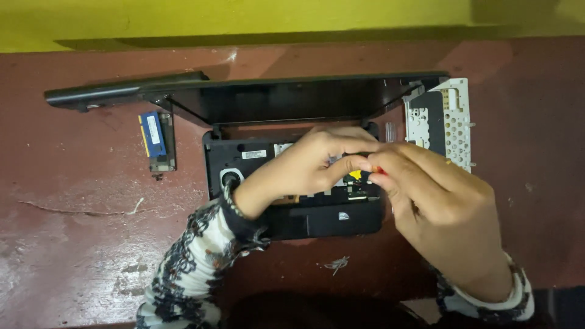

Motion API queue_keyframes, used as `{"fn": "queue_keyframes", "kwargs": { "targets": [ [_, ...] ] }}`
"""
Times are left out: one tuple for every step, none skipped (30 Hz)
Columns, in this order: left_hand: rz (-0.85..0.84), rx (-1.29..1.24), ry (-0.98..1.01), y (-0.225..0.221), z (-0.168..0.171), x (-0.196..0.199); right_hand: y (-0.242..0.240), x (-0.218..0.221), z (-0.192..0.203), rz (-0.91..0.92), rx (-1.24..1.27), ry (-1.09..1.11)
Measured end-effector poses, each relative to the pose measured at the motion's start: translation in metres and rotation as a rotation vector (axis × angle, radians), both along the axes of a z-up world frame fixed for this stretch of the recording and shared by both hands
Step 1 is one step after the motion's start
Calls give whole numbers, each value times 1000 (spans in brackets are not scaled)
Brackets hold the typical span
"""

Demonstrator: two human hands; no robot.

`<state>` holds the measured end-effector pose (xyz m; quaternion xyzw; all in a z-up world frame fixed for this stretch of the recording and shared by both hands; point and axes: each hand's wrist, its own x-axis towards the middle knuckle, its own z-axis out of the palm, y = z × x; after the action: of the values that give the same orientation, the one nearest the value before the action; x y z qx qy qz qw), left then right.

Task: Disassembling and reassembling laptop components including the keyboard and internal screws using a screwdriver.

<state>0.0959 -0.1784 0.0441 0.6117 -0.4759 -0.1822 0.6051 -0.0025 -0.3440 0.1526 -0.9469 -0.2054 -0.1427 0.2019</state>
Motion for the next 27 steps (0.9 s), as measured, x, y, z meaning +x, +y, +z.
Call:
{"fn": "queue_keyframes", "kwargs": {
  "targets": [
    [3, -1, -2, 4, 8, -5, 1, -2, -7, 3, -1, -2],
    [123, 62, -88, 8, 15, -9, 1, -5, -14, -85, -27, -39],
    [243, 126, -174, 12, 23, -14, 2, -7, -22, -173, -53, -77],
    [248, 125, -178, 20, 26, -24, -4, -10, -32, -169, -53, -81],
    [290, 180, -259, 27, 30, -33, -9, -11, -43, -196, -22, -9],
    [327, 237, -336, 35, 34, -42, -15, -14, -53, -226, 9, 68],
    [328, 238, -337, 43, 32, -51, -17, -17, -54, -226, 10, 67],
    [316, 254, -392, 50, 30, -60, -20, -19, -54, -232, 133, 99],
    [304, 270, -447, 57, 28, -69, -22, -22, -55, -237, 256, 132],
    [303, 273, -446, 62, 20, -76, -25, -24, -54, -238, 259, 134],
    [296, 320, -465, 66, 12, -84, -28, -27, -53, -255, 332, 24],
    [285, 365, -481, 70, 4, -92, -31, -31, -52, -278, 404, -84],
    [281, 366, -477, 72, -2, -96, -28, -36, -54, -282, 404, -80],
    [290, 355, -489, 73, -8, -101, -25, -41, -54, -359, 491, -104],
    [299, 344, -500, 74, -13, -106, -22, -46, -55, -438, 578, -126],
    [294, 340, -495, 74, -17, -106, -23, -47, -57, -445, 573, -123],
    [275, 335, -498, 74, -21, -107, -24, -48, -58, -475, 611, -99],
    [257, 331, -501, 74, -25, -108, -25, -49, -60, -505, 649, -74],
    [251, 328, -494, 73, -25, -108, -30, -50, -66, -512, 645, -70],
    [247, 339, -539, 72, -26, -107, -35, -50, -73, -480, 661, -70],
    [244, 350, -583, 72, -26, -107, -40, -50, -79, -449, 677, -71],
    [240, 349, -581, 72, -25, -107, -41, -50, -83, -454, 677, -70],
    [237, 356, -577, 72, -25, -107, -42, -50, -87, -465, 721, -66],
    [234, 363, -571, 72, -24, -107, -43, -50, -90, -477, 765, -61],
    [229, 364, -567, 72, -24, -106, -44, -50, -91, -482, 765, -58],
    [231, 369, -572, 72, -25, -106, -44, -50, -91, -508, 754, -56],
    [232, 374, -576, 72, -25, -106, -44, -50, -92, -534, 742, -54]
  ]
}}
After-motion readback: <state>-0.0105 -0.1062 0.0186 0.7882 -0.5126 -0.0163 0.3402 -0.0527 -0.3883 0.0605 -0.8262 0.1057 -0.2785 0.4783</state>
